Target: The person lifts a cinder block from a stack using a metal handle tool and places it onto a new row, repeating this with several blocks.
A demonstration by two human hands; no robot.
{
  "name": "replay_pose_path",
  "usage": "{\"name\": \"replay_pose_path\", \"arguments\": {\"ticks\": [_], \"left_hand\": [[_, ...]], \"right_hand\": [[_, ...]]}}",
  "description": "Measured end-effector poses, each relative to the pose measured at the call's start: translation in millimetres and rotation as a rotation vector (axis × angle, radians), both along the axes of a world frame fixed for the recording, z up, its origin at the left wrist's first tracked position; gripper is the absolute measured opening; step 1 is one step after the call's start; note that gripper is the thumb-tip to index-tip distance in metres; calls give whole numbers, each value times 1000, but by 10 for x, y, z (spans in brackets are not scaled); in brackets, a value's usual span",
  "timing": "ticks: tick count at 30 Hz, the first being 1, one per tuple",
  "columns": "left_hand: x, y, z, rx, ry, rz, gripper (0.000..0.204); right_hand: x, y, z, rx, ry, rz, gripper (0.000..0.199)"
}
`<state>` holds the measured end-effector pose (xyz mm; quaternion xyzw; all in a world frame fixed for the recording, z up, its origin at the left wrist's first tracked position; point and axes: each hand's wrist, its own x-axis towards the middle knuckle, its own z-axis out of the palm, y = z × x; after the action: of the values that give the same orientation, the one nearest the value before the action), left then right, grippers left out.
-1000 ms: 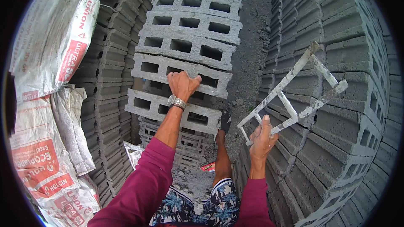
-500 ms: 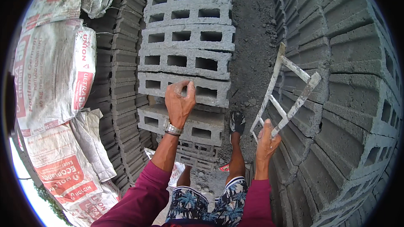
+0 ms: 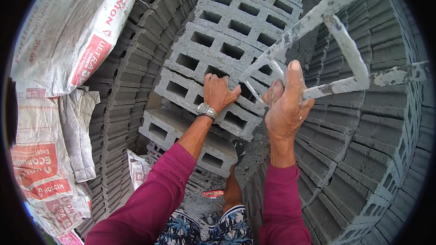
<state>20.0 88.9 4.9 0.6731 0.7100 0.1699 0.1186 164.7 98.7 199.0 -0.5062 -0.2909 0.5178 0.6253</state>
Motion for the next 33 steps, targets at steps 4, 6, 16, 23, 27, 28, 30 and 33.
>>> {"name": "replay_pose_path", "arguments": {"ticks": [4, 6, 16, 23, 27, 28, 30, 33], "left_hand": [[33, -1, 10, 0, -77, -7, 47], [14, -31, -15, 30, -104, 11, 46], [-3, 4, -27, 7, -209, -17, 43], [-96, -49, -6, 22, -133, 28, 45], [-24, 8, -5, 59, -156, 28, 44], [-30, 0, -5, 67, -151, 27, 44], [-72, -29, 9, -40, -135, 22, 44], [-44, -149, -4, -13, -240, -21, 46]], "right_hand": [[-292, 650, 792, 598, 52, 378, 43], [-518, 870, 1004, 689, 175, 447, 43], [-1107, 962, -1489, 128, -561, 314, 38], [-1265, 1048, 212, 407, 2, 279, 38], [-1256, 1322, 965, 878, -4, 244, 45], [-1336, 1307, 717, 807, -96, 257, 44], [-1484, 1219, -361, 604, -394, 291, 46], [-1557, 1023, -1389, 184, -604, 395, 53]]}}
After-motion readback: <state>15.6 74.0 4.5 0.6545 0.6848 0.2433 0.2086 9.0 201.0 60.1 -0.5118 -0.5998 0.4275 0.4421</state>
